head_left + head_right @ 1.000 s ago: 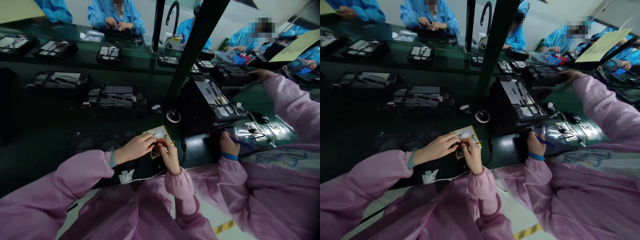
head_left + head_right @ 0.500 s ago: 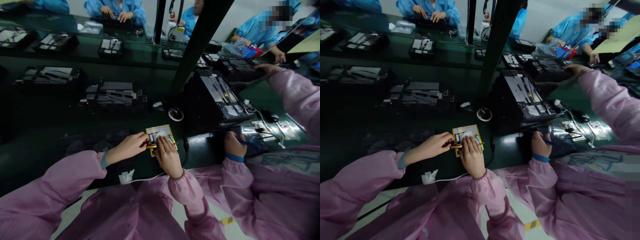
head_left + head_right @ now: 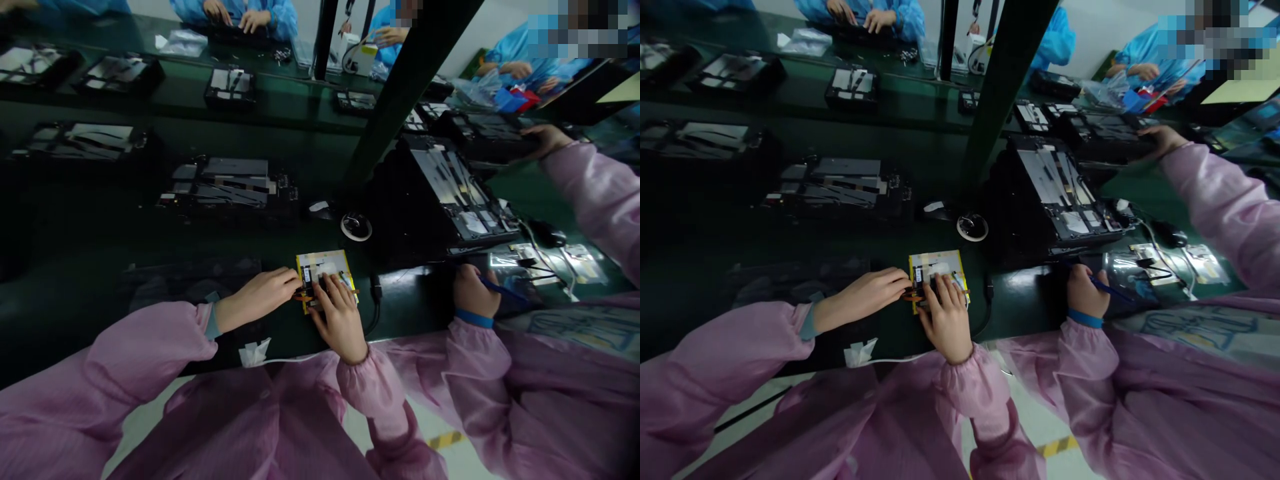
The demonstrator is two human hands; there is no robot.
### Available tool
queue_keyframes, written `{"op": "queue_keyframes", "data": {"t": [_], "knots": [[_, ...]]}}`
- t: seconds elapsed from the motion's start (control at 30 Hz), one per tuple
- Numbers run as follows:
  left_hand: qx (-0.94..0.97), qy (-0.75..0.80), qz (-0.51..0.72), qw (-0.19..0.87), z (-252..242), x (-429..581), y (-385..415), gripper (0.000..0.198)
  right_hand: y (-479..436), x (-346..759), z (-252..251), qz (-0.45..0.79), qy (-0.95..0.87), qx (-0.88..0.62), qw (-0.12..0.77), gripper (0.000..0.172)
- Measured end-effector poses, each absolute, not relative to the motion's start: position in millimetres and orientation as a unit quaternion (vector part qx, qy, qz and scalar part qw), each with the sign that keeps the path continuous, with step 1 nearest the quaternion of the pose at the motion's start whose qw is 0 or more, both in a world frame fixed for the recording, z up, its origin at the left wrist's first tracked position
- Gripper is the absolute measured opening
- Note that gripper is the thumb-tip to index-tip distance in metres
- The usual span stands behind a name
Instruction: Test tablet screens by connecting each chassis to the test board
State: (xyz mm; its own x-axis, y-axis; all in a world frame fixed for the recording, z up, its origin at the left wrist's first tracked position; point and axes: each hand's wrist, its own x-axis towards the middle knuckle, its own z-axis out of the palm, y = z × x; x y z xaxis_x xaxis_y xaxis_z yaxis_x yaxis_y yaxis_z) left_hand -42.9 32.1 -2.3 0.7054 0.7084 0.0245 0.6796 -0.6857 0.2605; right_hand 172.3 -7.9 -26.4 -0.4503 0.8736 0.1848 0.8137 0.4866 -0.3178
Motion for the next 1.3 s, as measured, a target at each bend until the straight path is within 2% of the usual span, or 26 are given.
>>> {"op": "queue_keyframes", "data": {"t": [0.33,0.83,1.3], "knots": [[0.919,0.369,0.076,0.119,-6.1,-44.9,30.7,0.026,-8.0,171.6,-26.8,0.100,-0.844,-0.497,0.175,0.049],[0.909,0.374,0.095,0.160,-6.2,-46.7,33.5,0.021,-9.3,171.4,-25.4,0.105,-0.845,-0.496,0.171,0.047],[0.918,0.372,0.074,0.119,-6.3,-45.4,30.2,0.018,-10.4,172.0,-26.9,0.096,-0.850,-0.493,0.158,0.046]]}}
